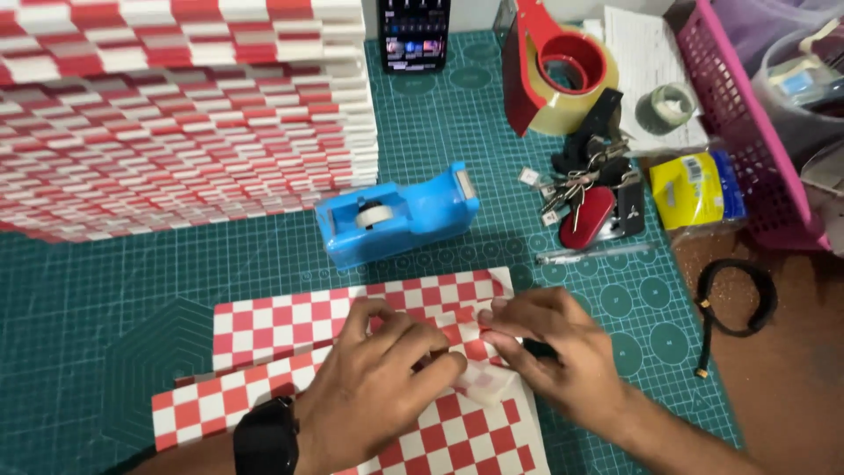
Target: The person is folding checkered paper sheets and stacking them on a workspace.
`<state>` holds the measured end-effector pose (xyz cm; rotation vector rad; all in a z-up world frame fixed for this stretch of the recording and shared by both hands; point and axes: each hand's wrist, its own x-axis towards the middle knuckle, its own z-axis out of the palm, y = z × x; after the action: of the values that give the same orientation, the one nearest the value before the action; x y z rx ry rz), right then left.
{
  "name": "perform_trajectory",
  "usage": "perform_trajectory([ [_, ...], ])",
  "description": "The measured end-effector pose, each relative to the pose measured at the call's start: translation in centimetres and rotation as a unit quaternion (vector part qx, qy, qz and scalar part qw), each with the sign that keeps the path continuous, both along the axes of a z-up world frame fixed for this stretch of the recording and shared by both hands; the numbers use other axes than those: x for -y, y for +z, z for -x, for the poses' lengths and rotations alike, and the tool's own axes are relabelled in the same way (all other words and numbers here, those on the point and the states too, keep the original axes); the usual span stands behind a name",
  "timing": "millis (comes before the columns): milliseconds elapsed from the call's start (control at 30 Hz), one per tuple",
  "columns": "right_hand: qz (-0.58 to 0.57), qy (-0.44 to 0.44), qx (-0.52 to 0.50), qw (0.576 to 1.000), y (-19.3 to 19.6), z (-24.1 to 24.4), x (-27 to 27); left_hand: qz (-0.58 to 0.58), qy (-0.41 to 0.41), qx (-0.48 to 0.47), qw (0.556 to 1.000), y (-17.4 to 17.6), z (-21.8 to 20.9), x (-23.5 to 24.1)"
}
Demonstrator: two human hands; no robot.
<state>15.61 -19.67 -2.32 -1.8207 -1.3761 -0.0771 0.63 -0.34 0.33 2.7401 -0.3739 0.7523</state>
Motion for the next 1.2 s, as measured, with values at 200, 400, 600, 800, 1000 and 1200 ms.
perform_trajectory([
  [200,-0.098,0.045,-0.015,0.994,-2.2,-0.3,1.0,0.052,0.018,-0.040,0.998,-0.2,0.1,0.0],
  [400,-0.049,-0.006,-0.040,0.998,-0.2,0.1,0.7,0.006,-0.010,-0.036,0.999,-0.9,0.3,-0.3],
  [600,0.021,-0.034,-0.018,0.999,0.2,0.2,0.1,-0.006,-0.015,-0.049,0.999,-0.6,0.3,-0.1],
  [800,-0.039,-0.006,0.038,0.999,-0.6,0.1,0.7,0.041,0.013,-0.016,0.999,-0.2,0.3,0.1],
  [1000,-0.071,0.004,-0.033,0.997,-1.6,-0.2,1.4,0.010,-0.017,-0.039,0.999,-0.6,0.4,-0.2],
  [1200,0.049,-0.048,-0.083,0.994,0.4,0.6,0.3,0.011,-0.031,-0.050,0.998,-0.8,0.3,-0.3],
])
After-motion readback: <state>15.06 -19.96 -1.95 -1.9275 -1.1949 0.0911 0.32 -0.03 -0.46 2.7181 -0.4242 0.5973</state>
